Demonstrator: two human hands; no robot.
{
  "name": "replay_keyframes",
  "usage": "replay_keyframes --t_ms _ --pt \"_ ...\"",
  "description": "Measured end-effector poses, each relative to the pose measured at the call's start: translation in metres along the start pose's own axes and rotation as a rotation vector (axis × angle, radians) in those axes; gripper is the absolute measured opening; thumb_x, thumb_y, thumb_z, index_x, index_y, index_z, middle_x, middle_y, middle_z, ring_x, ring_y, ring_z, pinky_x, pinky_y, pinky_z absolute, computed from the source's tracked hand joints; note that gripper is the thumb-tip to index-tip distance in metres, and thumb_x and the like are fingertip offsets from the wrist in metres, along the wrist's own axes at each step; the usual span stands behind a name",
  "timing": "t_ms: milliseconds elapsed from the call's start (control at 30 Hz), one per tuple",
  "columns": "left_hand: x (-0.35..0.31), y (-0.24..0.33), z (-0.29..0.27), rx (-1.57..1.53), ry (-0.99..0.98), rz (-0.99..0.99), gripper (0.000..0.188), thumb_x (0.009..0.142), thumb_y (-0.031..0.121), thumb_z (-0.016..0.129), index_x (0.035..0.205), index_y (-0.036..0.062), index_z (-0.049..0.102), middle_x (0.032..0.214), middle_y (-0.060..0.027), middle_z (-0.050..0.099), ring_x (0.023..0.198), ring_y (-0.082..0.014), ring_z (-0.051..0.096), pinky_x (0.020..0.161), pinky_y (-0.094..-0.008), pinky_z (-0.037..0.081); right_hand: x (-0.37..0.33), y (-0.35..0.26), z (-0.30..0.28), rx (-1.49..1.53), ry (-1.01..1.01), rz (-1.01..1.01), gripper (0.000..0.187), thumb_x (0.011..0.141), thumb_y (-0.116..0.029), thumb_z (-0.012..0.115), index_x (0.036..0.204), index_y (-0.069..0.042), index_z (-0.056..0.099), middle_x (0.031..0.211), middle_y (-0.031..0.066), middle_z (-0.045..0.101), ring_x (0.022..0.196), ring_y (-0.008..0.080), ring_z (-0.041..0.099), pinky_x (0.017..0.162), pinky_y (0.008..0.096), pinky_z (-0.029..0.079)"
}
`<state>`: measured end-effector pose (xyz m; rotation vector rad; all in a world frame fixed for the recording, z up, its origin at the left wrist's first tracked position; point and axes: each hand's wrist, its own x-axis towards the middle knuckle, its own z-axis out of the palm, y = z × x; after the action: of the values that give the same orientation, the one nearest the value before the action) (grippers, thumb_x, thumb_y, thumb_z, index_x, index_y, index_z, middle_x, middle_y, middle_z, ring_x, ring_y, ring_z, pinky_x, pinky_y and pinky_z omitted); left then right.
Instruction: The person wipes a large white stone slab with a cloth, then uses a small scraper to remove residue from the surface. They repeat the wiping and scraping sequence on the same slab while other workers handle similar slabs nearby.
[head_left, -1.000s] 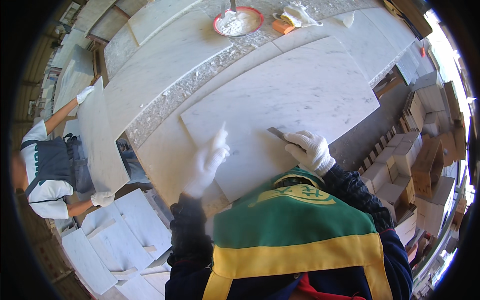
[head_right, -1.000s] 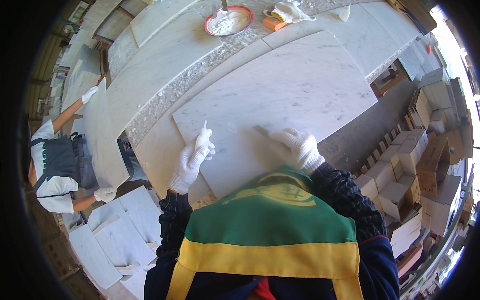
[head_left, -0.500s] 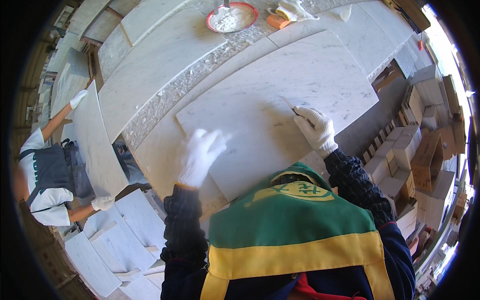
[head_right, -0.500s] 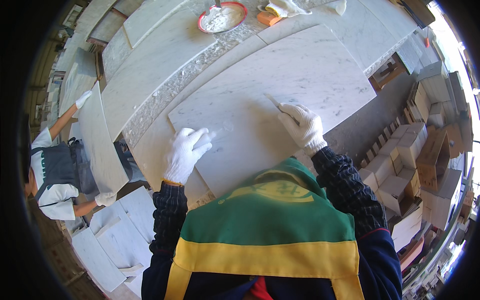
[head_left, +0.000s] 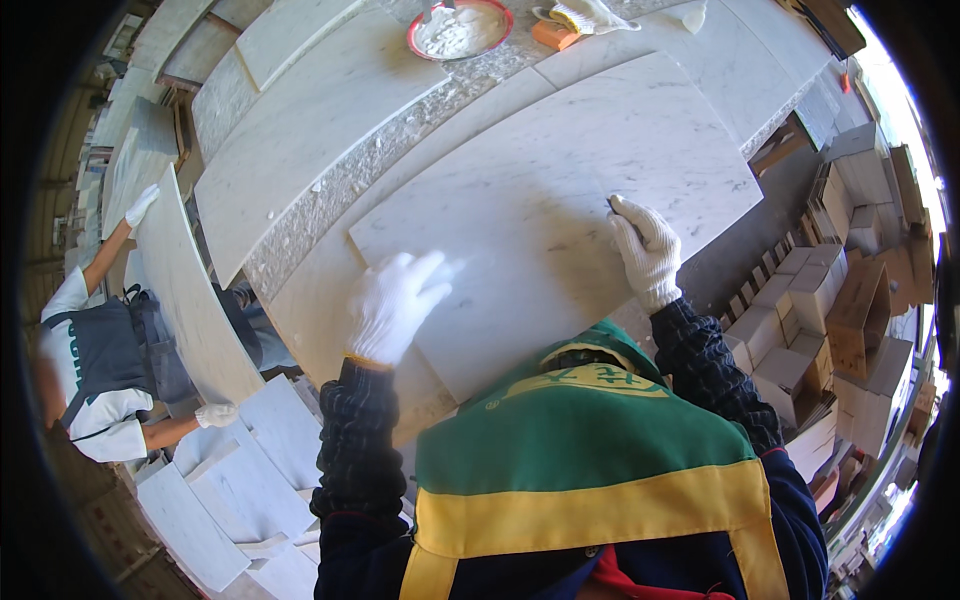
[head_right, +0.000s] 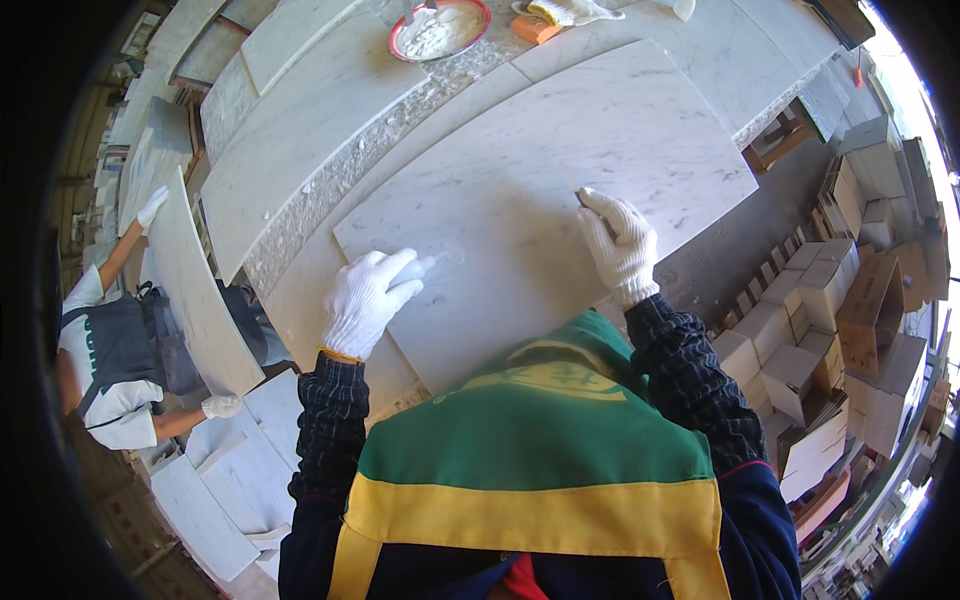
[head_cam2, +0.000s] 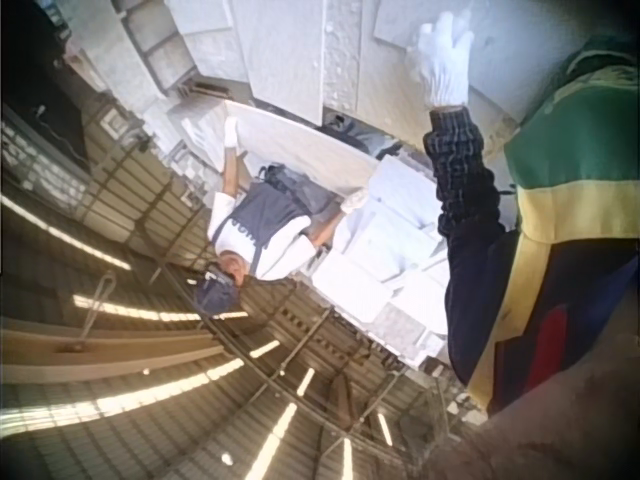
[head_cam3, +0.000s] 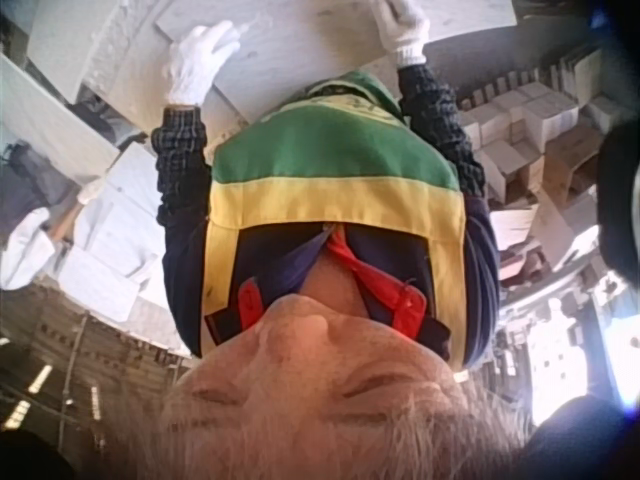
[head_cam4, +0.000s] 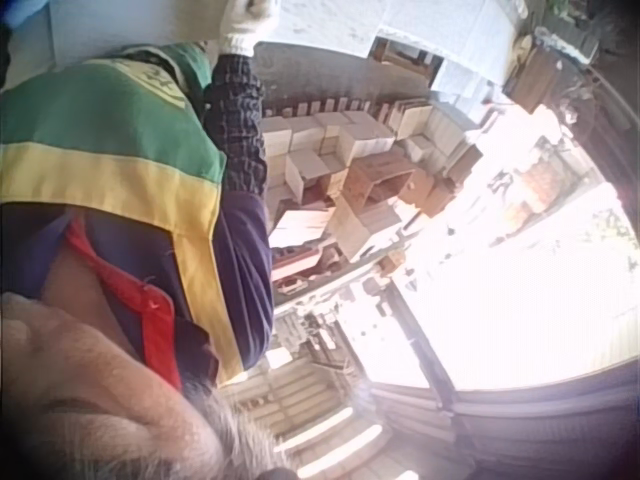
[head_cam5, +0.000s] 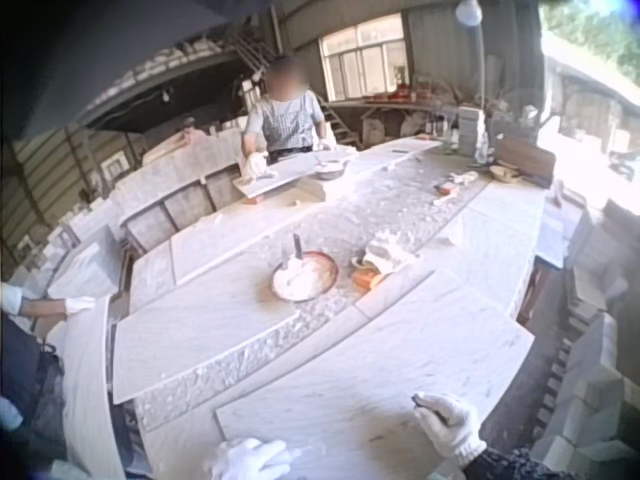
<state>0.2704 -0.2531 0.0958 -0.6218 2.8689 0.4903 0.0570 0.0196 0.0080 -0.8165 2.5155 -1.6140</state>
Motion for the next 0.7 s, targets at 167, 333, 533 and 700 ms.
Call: replay_keyframes --t_ms 167,333,533,700 --pt "0.005 0.006 -0.008 0.024 -0.089 -0.025 0.042 0.09 0.036 0.078 0.128 0.0188 0.072 0.107 -0.0124 0.073 0.099 -0.0354 0.072 0.081 -0.0463 0.056 0.001 -0.002 0.0 -0.012 0.011 -0.033 0.025 0.097 -0.005 0.074 0.121 0.001 0.076 0.095 0.0087 0.075 0.073 0.0096 0.065 0.068 0.0254 0.053" --pt "0.009 0.006 -0.009 0.064 -0.138 -0.02 0.043 0.091 0.038 0.076 0.13 0.0188 0.071 0.106 -0.0145 0.073 0.098 -0.0372 0.071 0.081 -0.0473 0.056 0.002 -0.007 -0.001 -0.01 0.008 -0.051 0.026 0.095 -0.005 0.075 0.12 0.002 0.075 0.096 0.0112 0.075 0.077 0.013 0.067 0.072 0.0269 0.054" --pt "0.01 0.005 -0.009 0.079 -0.142 -0.02 0.042 0.091 0.04 0.076 0.128 0.0185 0.071 0.105 -0.0148 0.073 0.096 -0.0376 0.072 0.079 -0.0475 0.055 0.002 -0.009 -0.004 -0.02 -0.015 -0.05 0.026 0.095 -0.005 0.074 0.12 0.003 0.075 0.098 0.0134 0.076 0.083 0.0174 0.07 0.078 0.0295 0.056" --pt "0.012 0.005 -0.01 0.08 -0.157 -0.027 0.041 0.091 0.039 0.076 0.127 0.0183 0.072 0.105 -0.0143 0.072 0.095 -0.0374 0.072 0.079 -0.0473 0.055 0.003 -0.009 -0.004 -0.017 -0.023 -0.041 0.027 0.095 -0.006 0.074 0.12 0.003 0.075 0.098 0.0142 0.076 0.085 0.0189 0.07 0.08 0.0304 0.056"
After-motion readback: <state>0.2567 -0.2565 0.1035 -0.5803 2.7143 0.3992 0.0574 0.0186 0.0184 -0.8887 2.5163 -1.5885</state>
